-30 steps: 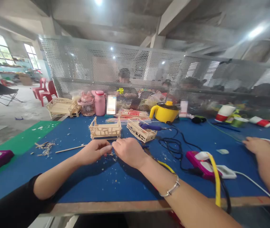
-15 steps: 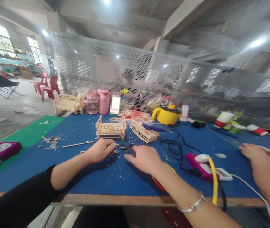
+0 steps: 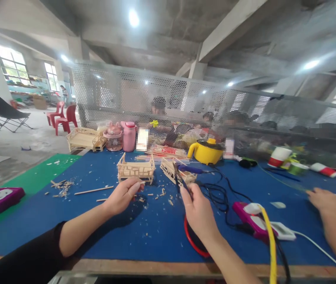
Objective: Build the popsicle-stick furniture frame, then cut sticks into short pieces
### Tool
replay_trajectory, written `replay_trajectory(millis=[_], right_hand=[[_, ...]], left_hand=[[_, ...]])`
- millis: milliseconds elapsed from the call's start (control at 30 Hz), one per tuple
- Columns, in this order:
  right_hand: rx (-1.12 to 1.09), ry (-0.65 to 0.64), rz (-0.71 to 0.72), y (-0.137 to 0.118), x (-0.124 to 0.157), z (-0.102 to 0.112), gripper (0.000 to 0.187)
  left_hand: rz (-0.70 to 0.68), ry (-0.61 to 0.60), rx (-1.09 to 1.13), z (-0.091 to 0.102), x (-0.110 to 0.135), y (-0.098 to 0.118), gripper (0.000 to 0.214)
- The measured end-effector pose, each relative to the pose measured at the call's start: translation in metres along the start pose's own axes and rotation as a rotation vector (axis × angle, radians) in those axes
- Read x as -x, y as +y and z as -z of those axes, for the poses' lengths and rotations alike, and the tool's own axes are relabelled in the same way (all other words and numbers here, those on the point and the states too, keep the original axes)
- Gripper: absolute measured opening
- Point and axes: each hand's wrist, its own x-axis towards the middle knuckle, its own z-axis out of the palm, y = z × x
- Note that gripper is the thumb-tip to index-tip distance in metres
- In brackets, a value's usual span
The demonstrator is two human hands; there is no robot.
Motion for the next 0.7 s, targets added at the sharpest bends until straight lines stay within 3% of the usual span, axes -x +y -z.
replay_trajectory(millis=[133,233,300,433,567,700], right_hand=[[-0.671,-0.093,-0.206,-0.013,0.008,0.005,0.03],[-0.985,-0.19,-0.325,-0.027,0.016,0.001,0.034],[-1.085,-0.234,-0.361,-0.032,0.021,-0.002,0.032],[-1.228,-0.257,-0.275,-0.031,0.025,-0.007,0.024],[-1.346,-0.275,-0.221,-0.028,0.02,-0.011,0.041],[-1.444,-0.18,-0.351,-0.025,0.01,-0.018,0.035]], left_hand=[[-0.014,-0.089,0.185,-0.01,0.002,0.009,0.035],[0.101,-0.269,0.427,-0.019,0.007,0.018,0.033],[0.209,-0.346,0.573,-0.024,0.013,0.023,0.032],[0.261,-0.291,0.615,-0.029,0.021,0.03,0.03],[0.294,-0.299,0.609,-0.031,0.024,0.033,0.03],[0.366,-0.291,0.654,-0.033,0.025,0.031,0.028]])
